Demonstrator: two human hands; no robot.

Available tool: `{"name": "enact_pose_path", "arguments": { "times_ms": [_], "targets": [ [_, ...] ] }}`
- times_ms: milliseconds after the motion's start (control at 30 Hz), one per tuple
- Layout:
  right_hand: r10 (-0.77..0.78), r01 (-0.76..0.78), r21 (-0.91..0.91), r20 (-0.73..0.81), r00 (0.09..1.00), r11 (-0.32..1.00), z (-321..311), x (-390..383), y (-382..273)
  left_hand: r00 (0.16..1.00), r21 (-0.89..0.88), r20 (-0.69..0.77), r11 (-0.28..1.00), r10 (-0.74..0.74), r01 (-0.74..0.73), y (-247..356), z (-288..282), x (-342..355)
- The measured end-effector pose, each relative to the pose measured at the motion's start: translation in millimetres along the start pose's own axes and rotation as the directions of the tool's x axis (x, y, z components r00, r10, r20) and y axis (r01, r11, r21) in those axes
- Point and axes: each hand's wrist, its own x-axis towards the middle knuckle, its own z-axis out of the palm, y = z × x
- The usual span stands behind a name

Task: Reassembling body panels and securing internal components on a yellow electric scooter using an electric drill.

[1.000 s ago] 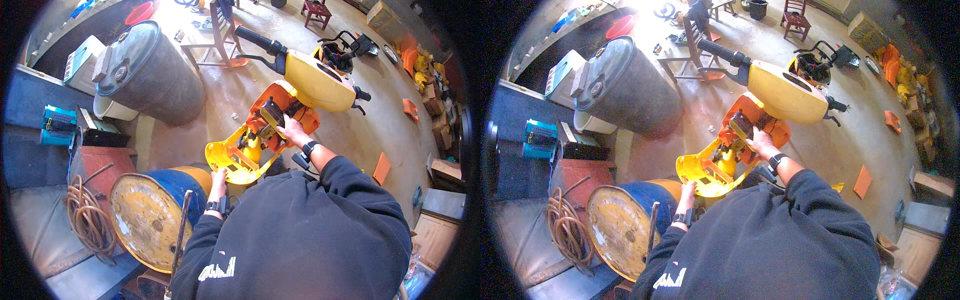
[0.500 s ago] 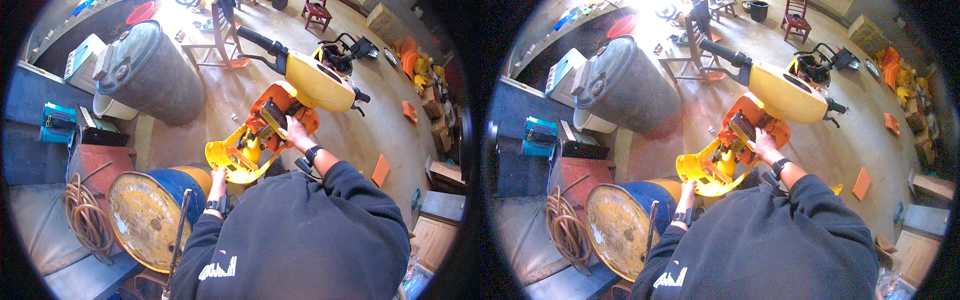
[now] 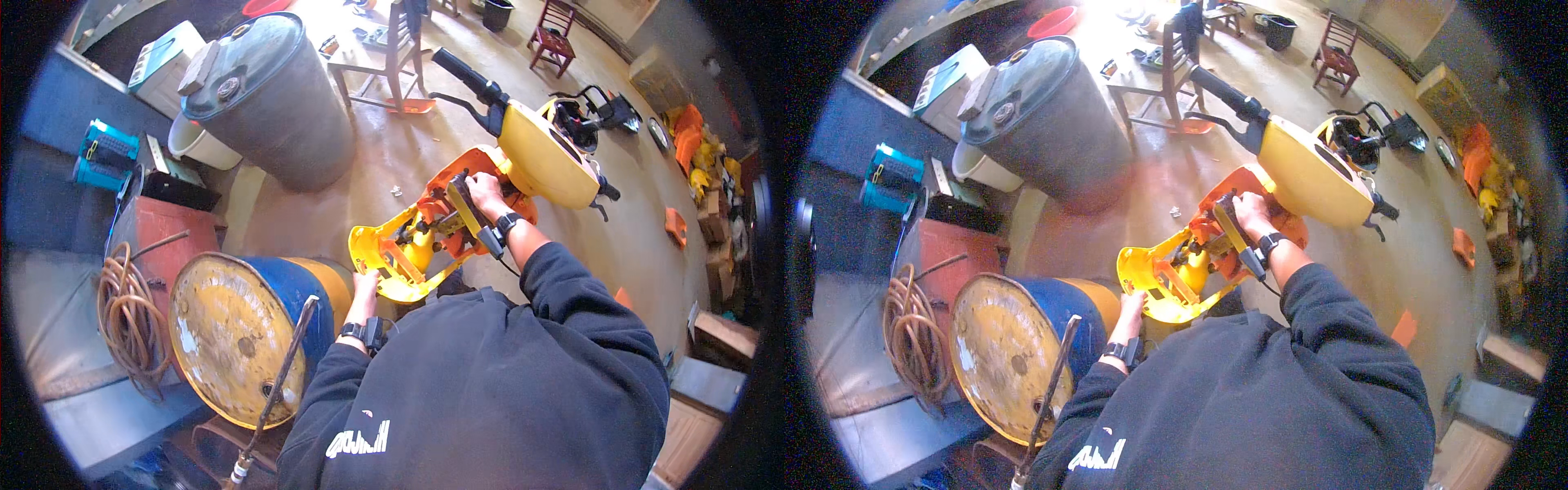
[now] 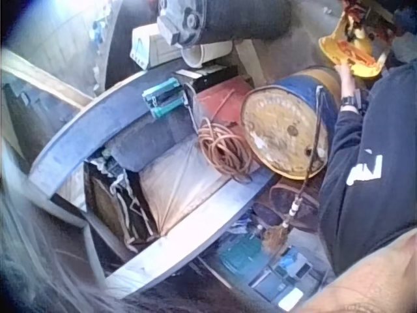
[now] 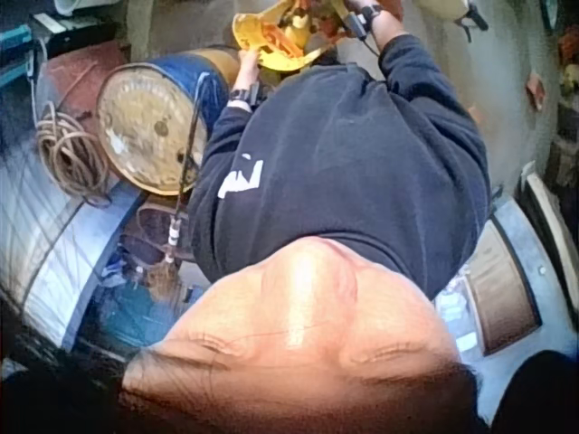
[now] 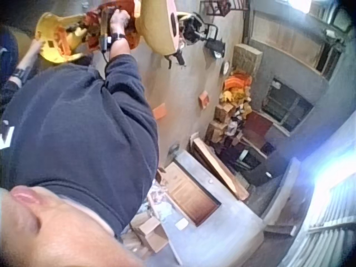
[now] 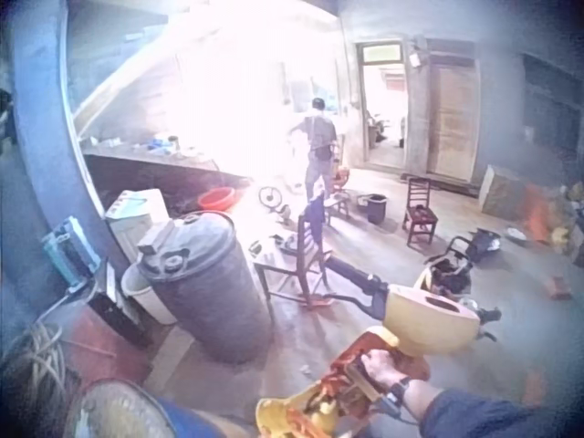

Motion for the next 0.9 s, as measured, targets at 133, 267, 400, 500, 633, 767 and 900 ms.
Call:
{"name": "enact_pose_path", "arguments": {
  "times_ms": [133, 267, 400, 500, 633, 767, 900],
  "targets": [
    [0.134, -0.131, -0.045, 0.08, 0.988, 0.99, -0.5, 5.8, -11.9, 0.999, -0.016, -0.024, 0.999, 0.039, -0.039, -1.4, 0.1, -4.4],
    [0.163, -0.153, -0.164, 0.046, 0.986, 0.975, 4.7, 10.5, -21.4, 0.998, 0.019, -0.054, 0.999, -0.031, 0.032, -8.0, -3.0, 0.8],
    [0.165, -0.156, -0.152, 0.048, 0.985, 0.976, 4.8, 16.3, -18.7, 0.996, 0.012, -0.077, 0.999, -0.037, 0.038, -9.0, 1.2, 4.4],
    [0.167, -0.159, -0.146, 0.043, 0.985, 0.976, 10.8, 19.5, -15.1, 0.995, 0.042, -0.096, 0.998, -0.033, 0.037, -13.5, 0.0, 8.2],
    [0.054, -0.045, -0.16, 0.057, 0.997, 0.986, 10.8, 20.1, -10.9, 0.991, 0.072, -0.123, 0.996, -0.051, 0.06, -12.4, -0.7, 5.0],
    [-0.103, 0.114, -0.257, 0.054, 0.993, 0.96, 13.1, 20.7, -0.7, 0.998, 0.058, -0.063, 0.998, -0.025, 0.029, 1.7, 4.1, -6.3],
    [-0.103, 0.115, -0.209, 0.069, 0.992, 0.971, 21.5, 23.7, 8.2, 0.997, 0.076, -0.074, 0.997, -0.017, 0.023, -2.0, 1.5, -5.3]
  ]
}}
